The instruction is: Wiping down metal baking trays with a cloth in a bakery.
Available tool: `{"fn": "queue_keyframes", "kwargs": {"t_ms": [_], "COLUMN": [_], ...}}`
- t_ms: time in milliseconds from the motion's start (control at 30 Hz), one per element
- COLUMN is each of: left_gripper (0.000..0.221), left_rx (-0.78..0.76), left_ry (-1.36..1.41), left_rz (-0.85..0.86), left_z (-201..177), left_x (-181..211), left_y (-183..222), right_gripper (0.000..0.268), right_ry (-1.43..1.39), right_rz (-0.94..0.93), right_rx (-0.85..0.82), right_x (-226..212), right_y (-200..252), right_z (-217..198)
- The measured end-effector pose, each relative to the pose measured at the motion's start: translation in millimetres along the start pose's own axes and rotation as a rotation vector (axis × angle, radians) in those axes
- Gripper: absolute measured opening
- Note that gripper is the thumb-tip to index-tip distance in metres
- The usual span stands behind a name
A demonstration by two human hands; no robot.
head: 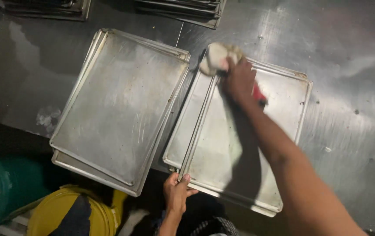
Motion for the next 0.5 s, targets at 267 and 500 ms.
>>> {"fn": "queue_keyframes", "kwargs": {"t_ms": [267,500], "left_gripper": [0.012,0.012], "left_rx": [0.074,0.051], "left_ry": [-0.052,-0.05], "left_rz": [0.059,0.01], "left_z": [-2.2,-2.1], "left_x": [-12.8,-7.3], "left_y": [0.1,3.6], "right_gripper": [0.073,0.065], "right_ry": [-0.056,-0.095], "right_rz": [0.025,-0.304], "right_rx": [-0.074,-0.5], "right_x": [-79.9,-22.7], "right_y": [131.4,164.7], "right_z": [-57.5,-33.2]}}
Point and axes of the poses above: each hand's wrist, its own y-axis away from the middle knuckle, its own z-axis out of the palm, x = y × z, the point moved 1 cm from there along -y, towards the middle knuckle, and after that the axes turned 7 degrees about x, right-handed, at the moved point
